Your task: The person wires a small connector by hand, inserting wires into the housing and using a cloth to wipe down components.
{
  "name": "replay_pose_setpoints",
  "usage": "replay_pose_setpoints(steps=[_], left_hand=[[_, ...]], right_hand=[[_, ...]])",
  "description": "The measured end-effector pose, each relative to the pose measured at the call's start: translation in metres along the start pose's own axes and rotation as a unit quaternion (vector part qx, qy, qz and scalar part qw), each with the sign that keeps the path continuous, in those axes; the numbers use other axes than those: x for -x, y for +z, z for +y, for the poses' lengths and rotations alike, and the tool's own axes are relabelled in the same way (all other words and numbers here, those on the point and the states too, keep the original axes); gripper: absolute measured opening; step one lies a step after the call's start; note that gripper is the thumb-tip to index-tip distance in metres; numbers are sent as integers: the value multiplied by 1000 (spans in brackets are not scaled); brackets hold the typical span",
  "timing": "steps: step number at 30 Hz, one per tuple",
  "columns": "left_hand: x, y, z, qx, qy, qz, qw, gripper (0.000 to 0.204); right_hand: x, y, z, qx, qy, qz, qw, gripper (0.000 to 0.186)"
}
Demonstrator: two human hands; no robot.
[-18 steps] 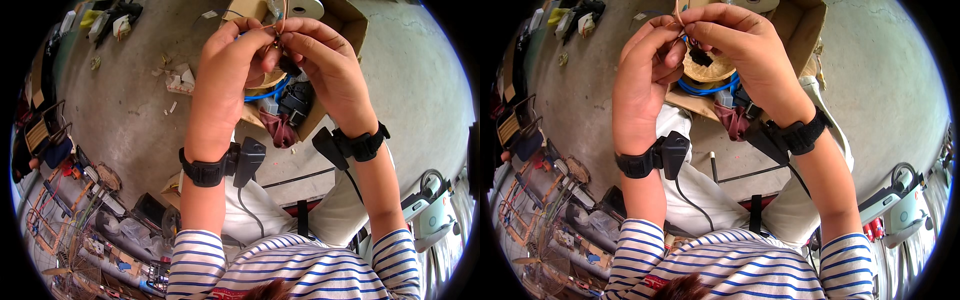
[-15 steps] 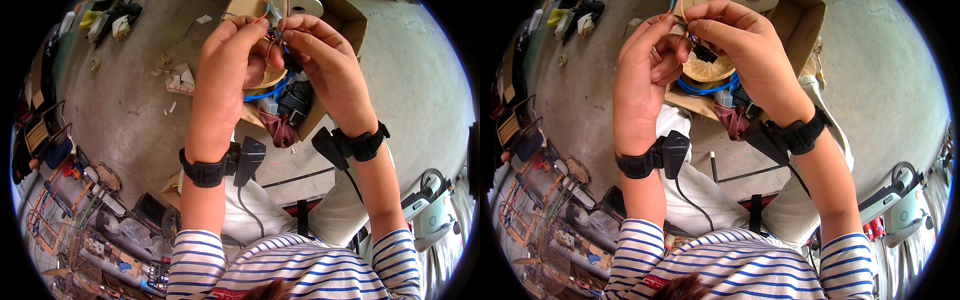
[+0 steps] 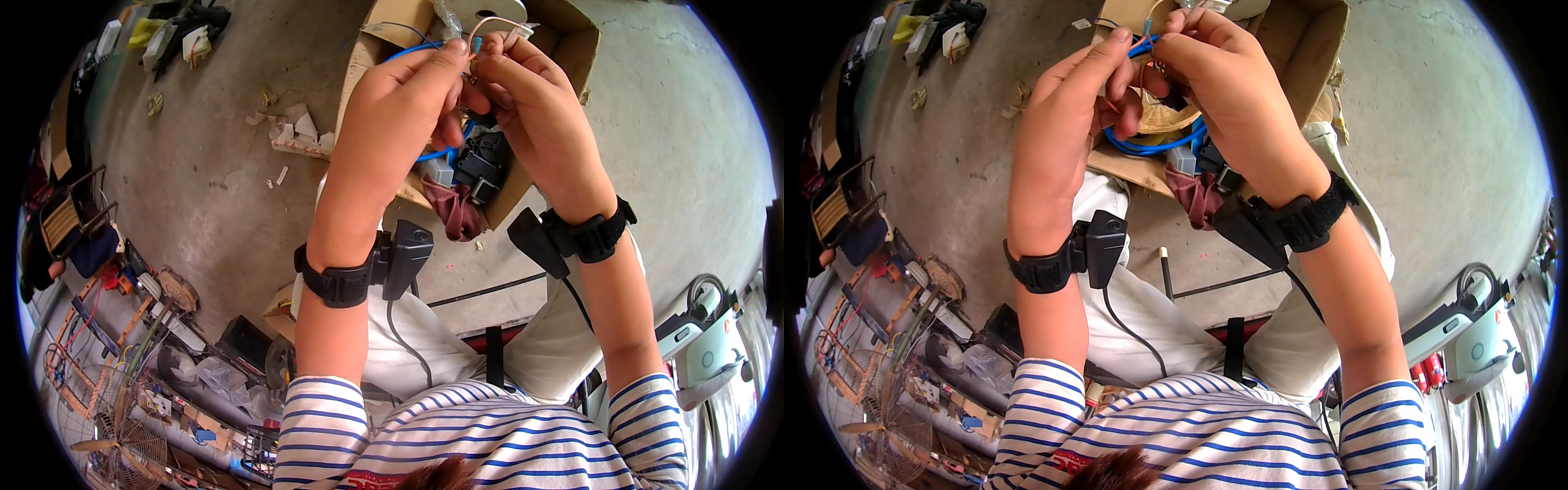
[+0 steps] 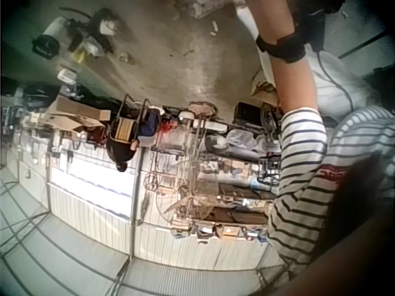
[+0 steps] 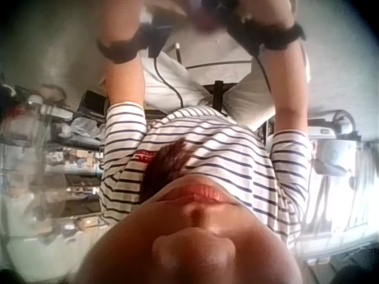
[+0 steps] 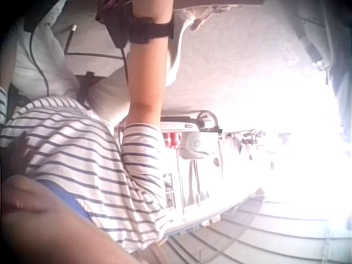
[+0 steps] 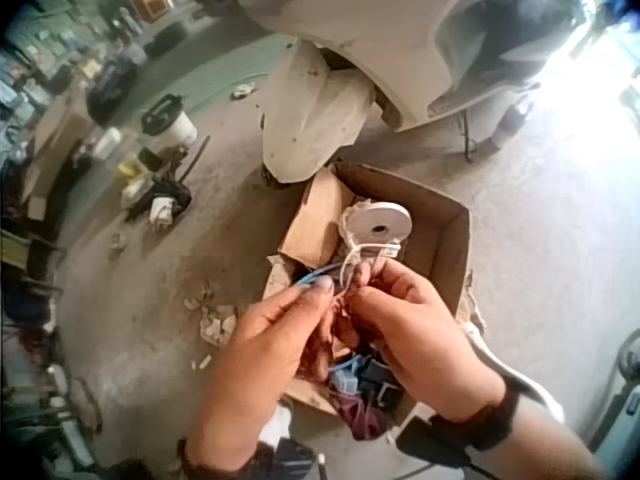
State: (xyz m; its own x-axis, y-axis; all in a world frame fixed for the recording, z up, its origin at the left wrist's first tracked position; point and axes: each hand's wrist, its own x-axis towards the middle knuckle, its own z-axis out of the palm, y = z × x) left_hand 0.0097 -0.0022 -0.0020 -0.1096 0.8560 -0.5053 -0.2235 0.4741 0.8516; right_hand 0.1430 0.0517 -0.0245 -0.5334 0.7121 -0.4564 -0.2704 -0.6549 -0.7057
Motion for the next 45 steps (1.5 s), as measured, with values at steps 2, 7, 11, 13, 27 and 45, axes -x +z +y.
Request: replay_pose_setpoints(steps=[2, 7, 11, 13, 27, 45], left_hand=[[1, 0, -1, 12, -11, -22, 1000, 42], [0, -2, 3, 21, -44, -69, 996, 41], [1, -2, -1, -91, -3, -108, 990, 34], [5, 2, 1, -75, -22, -87, 993, 30], [0, 5, -6, -68, -73, -6, 995, 34], [-1, 6, -5, 54, -62, -66, 994, 28]], right_hand=[[-3, -6, 4, -35, 14, -14, 999, 6], [-3, -14, 6, -47, 11, -19, 999, 8], [-5, -14, 9, -8, -13, 15, 1000, 9], [-4, -11, 6, -20, 7, 22, 1000, 8], [5, 9, -4, 56, 77, 44, 995, 57], [5, 12, -3, 103, -23, 37, 994, 59]])
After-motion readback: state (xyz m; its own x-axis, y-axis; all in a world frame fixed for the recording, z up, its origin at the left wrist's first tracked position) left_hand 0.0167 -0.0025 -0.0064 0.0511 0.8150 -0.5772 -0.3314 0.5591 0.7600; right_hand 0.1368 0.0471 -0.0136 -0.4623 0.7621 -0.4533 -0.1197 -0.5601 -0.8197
